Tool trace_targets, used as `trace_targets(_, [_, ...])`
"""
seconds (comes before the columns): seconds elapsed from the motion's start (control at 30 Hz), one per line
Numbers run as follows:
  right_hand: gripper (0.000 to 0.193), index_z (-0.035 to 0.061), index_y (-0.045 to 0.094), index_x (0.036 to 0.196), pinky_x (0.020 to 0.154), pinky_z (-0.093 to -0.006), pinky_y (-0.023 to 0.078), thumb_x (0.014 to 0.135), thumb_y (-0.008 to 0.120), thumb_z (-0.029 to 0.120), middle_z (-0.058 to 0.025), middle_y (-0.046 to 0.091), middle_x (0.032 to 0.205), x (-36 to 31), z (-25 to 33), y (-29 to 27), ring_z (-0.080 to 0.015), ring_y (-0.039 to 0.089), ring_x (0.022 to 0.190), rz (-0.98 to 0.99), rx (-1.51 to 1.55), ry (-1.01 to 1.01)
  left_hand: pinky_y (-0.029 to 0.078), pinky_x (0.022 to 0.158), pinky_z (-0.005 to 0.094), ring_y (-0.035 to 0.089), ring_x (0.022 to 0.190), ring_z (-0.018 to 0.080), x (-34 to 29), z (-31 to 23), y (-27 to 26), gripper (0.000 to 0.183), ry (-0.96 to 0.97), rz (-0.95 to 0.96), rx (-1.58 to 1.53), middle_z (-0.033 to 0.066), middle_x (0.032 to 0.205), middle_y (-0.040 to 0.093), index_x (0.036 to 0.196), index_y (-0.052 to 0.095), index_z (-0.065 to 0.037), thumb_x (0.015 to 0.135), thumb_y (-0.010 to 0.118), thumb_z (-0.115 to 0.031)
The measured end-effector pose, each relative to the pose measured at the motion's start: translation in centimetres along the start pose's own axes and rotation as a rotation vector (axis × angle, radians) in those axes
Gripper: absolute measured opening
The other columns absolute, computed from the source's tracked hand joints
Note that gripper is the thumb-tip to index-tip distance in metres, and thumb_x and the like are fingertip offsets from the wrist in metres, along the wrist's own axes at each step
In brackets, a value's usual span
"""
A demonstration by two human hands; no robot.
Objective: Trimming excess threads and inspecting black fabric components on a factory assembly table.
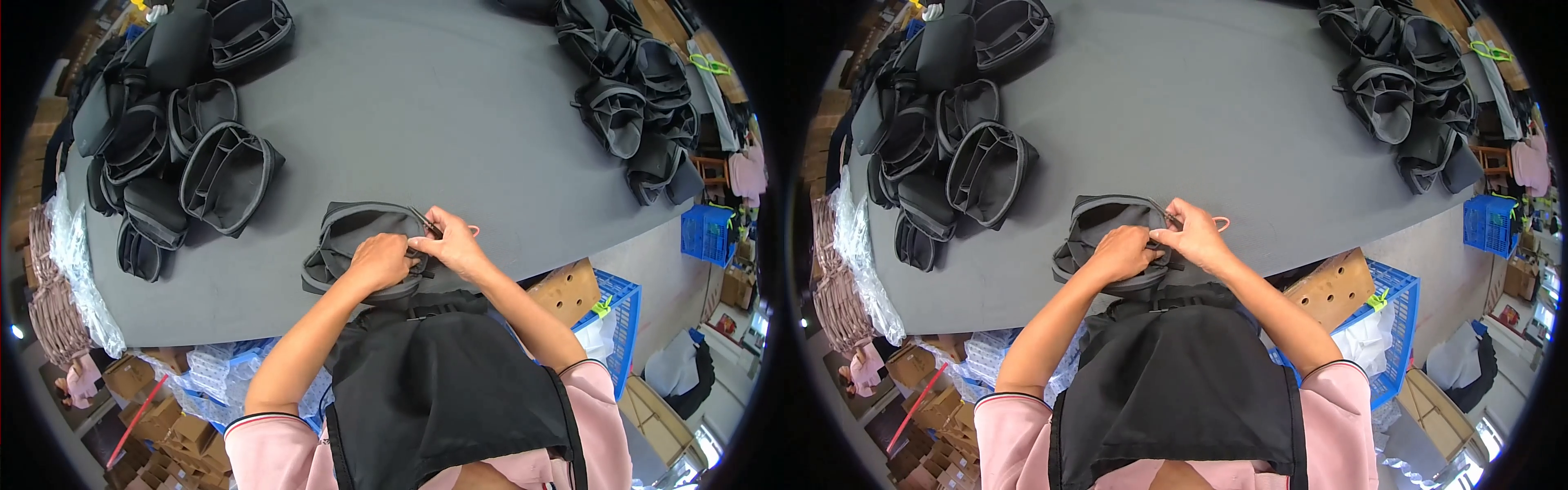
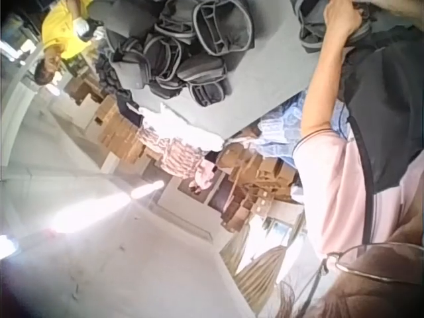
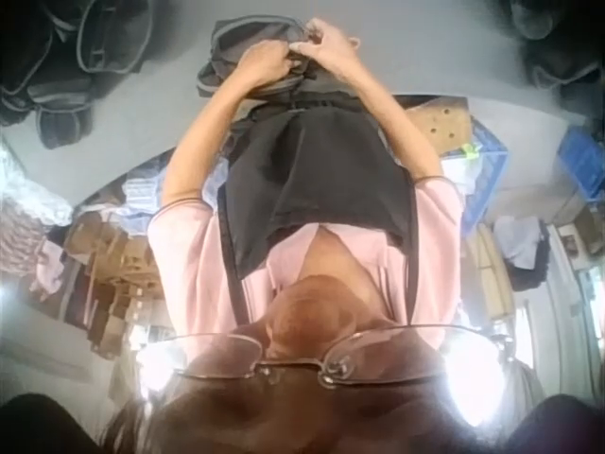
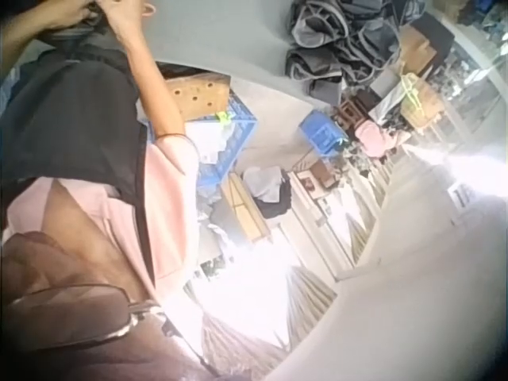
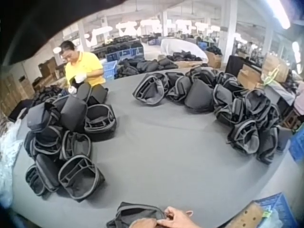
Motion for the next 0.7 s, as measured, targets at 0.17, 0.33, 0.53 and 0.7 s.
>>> trace_targets(0.17, [0.017,0.0027,0.047,0.076,0.047,-0.0246,0.034,0.069,0.062,0.0,0.0011,0.047,0.056,-1.1,0.9,0.0,-0.0057,0.042,0.052,-0.341,-0.192,-0.201,0.049,0.067,0.0421,0.063,0.074,0.0333,-1.8,-0.7,-0.7,0.038,-0.022,-0.095,-0.117,0.0175,0.076,0.065,0.08,0.063,0.001,0.071,0.072,-0.035])
trace_targets(0.33, [0.015,0.0038,0.052,0.08,0.049,-0.0288,0.038,0.066,0.056,-0.002,-0.0052,0.051,0.056,-0.4,1.6,-0.3,-0.0142,0.049,0.051,-0.321,-0.195,-0.069,0.049,0.069,0.0442,0.063,0.076,0.0351,-0.8,-2.3,-0.5,0.042,0.039,-0.185,0.101,0.0187,0.08,0.064,0.09,0.058,0.003,0.074,0.069,-0.034])
trace_targets(0.53, [0.028,0.001,0.049,0.097,0.056,-0.0231,0.038,0.075,0.066,0.007,0.0002,0.05,0.068,-4.2,0.0,-1.8,-0.0056,0.045,0.062,-0.32,0.035,-0.065,0.044,0.073,0.0443,0.059,0.086,0.0362,-0.7,-2.7,-0.2,0.03,0.247,-0.041,-0.167,0.0174,0.086,0.063,0.088,0.052,0.0,0.078,0.066,-0.026])
trace_targets(0.7, [0.031,0.0021,0.049,0.106,0.068,-0.0247,0.044,0.082,0.065,0.012,-0.0042,0.057,0.084,-7.7,2.5,-4.1,-0.0098,0.051,0.073,-0.384,0.072,-0.211,0.045,0.072,0.0352,0.058,0.079,0.025,-2.2,-2.8,-3.2,0.032,0.068,0.067,-0.366,0.0116,0.082,0.06,0.097,0.053,-0.001,0.08,0.067,-0.024])
Point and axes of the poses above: each hand's wrist, its own x-axis towards the middle knuckle, its own y-axis out of the palm, z = x × y, the point moved 6 cm from there along x, towards the middle knuckle
